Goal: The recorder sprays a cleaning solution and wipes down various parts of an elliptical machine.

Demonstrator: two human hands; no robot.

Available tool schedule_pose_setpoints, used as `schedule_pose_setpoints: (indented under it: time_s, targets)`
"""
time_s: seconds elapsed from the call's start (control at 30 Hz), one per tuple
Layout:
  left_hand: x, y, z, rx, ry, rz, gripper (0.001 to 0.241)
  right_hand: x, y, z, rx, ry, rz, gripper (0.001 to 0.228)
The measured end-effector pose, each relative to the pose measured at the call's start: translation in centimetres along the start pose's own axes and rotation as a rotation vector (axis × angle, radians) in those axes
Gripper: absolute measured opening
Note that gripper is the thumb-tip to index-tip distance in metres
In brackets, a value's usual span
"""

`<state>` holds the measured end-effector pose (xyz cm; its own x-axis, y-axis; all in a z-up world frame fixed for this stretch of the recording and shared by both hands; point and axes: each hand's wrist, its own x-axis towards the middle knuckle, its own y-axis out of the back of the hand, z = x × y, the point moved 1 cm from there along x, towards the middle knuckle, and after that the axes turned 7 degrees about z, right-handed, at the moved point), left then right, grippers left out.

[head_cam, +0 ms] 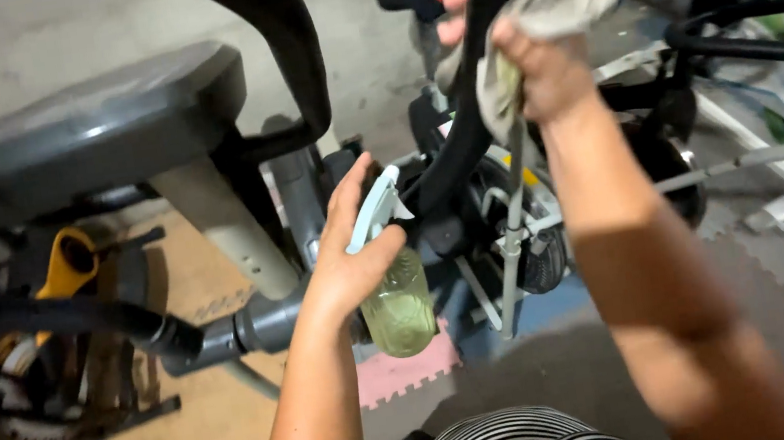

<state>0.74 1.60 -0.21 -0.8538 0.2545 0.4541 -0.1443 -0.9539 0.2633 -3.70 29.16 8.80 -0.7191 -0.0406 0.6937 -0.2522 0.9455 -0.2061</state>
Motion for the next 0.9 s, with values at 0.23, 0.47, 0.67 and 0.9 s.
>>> schedule_pose_setpoints:
  time_s: [0.23, 0.47, 0.67, 0.9]
  targets:
    - [-2.9, -0.6, -0.3, 0.051, 0.178, 0.142, 0.084, -9.1, -0.9, 10.8, -0.464, 0.045, 0.495, 0.030]
    - [-5.1, -1.0, 0.3, 0.063, 0.325, 0.247, 0.085, -14.1, -6.4, 17.5, -0.054, -0.166, 0.695, 0.032]
    - [-7.2, -1.4, -1.2, 0.023, 0.312, 0.278, 0.084, -19.9, -7.5, 26.1, -0.532, -0.278, 0.244, 0.014]
    - [-8.8, -1.3, -3.7, 0.134, 0.261, 0.304, 0.085, -19.4, -6.7, 19.0, -1.007, -0.039, -0.053, 0.038]
